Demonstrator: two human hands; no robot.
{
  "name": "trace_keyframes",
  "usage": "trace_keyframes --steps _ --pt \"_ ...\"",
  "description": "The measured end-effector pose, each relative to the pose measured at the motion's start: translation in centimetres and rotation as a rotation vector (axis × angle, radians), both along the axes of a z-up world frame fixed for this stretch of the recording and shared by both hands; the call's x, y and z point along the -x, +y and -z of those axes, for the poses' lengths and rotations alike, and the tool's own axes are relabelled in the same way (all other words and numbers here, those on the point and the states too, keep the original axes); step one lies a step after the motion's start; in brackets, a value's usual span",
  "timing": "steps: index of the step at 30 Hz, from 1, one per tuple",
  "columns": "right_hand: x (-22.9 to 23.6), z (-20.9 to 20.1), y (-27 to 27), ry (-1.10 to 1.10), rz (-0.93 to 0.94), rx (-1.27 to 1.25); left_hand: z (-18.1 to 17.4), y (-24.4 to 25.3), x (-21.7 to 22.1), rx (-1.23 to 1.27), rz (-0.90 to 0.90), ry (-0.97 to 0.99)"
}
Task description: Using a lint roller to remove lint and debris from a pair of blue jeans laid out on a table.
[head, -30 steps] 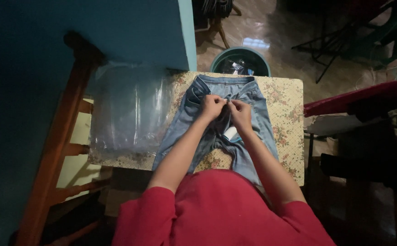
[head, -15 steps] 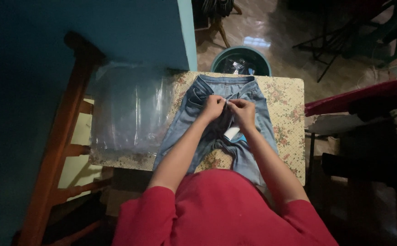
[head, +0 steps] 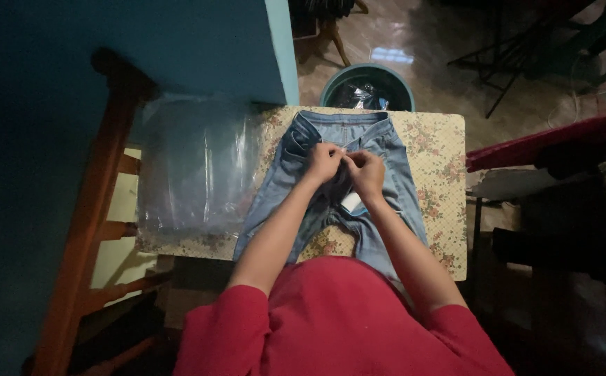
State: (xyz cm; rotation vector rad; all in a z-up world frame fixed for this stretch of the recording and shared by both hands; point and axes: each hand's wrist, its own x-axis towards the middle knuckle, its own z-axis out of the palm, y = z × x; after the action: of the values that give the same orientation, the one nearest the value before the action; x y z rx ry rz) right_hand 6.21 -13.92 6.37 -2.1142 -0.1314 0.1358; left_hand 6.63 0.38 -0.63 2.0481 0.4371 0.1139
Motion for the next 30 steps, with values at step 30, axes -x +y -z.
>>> trace_keyframes --steps 30 --pt "0.2 5.8 0.1 -0.107 -0.094 0.026 -3.3 0.0 0.8 -0.241 0.167 0.179"
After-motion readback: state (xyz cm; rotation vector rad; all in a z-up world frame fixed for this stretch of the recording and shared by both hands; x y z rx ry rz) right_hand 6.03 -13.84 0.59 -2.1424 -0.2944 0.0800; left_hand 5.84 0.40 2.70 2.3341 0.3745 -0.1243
